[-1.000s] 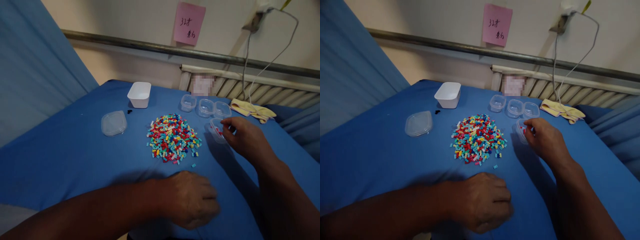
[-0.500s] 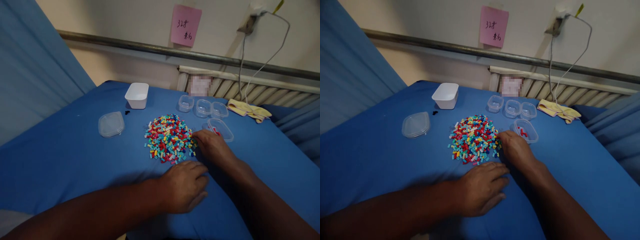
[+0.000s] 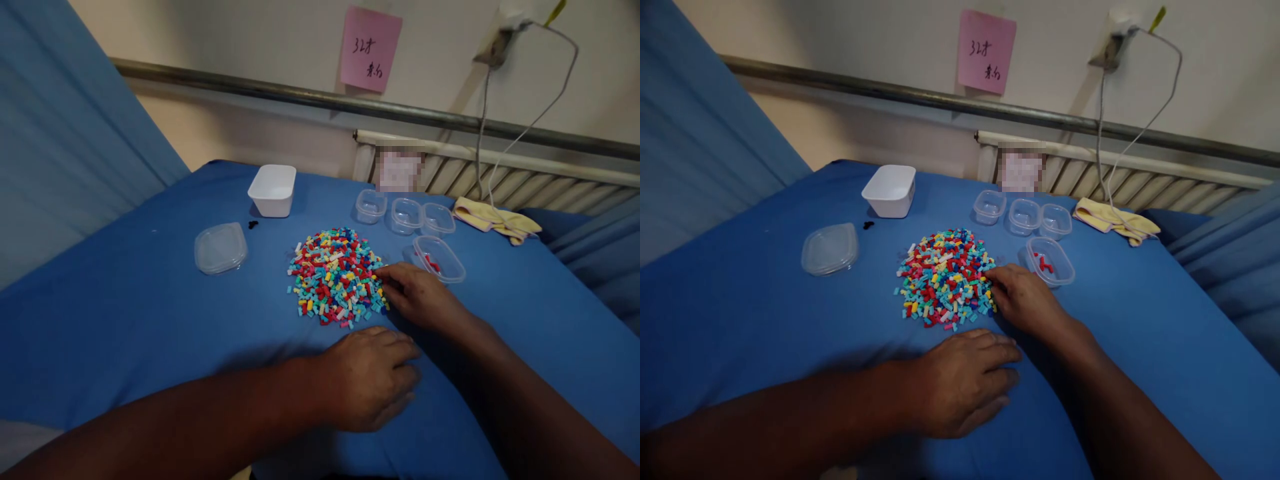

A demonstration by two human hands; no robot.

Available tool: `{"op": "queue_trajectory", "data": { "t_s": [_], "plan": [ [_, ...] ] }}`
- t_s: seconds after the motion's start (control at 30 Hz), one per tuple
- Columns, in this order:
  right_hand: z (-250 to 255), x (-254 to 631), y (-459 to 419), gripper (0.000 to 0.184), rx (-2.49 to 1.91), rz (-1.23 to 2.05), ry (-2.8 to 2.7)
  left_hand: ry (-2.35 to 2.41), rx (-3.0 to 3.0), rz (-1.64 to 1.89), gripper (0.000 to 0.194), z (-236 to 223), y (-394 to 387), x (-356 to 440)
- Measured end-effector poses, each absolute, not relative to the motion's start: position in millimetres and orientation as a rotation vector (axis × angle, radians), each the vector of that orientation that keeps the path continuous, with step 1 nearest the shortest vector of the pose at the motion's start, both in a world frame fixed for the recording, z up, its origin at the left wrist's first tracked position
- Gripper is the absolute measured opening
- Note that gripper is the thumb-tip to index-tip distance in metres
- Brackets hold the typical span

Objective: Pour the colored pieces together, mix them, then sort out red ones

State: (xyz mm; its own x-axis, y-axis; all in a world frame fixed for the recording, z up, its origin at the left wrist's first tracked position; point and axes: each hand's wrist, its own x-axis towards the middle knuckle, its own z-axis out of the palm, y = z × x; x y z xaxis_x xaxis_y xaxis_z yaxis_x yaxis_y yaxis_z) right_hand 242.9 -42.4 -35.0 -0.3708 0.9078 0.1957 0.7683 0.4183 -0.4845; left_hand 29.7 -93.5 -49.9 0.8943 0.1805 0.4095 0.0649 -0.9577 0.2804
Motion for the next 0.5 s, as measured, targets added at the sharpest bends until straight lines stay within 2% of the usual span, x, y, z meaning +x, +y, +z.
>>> {"op": "queue_trajectory", "data": {
  "t_s": [0.2,0.3,0.4,0.5],
  "plan": [
    [-31.4,243.8,-44.2,0.024,-1.452,0.553,-2.238,0.174,2.794,0.64,0.025,-50.6,-92.1,29.3],
    [-29.7,246.2,-47.7,0.028,-1.48,0.614,-2.198,0.174,2.795,0.635,0.025,-50.0,-91.8,29.3],
    [-28.8,248.1,-50.0,0.031,-1.488,0.554,-2.156,0.181,2.798,0.635,0.024,-49.5,-92.4,30.0],
    [-29.5,246.2,-48.3,0.026,-1.449,0.442,-2.116,0.186,2.801,0.636,0.023,-49.3,-93.2,30.9]
  ]
}}
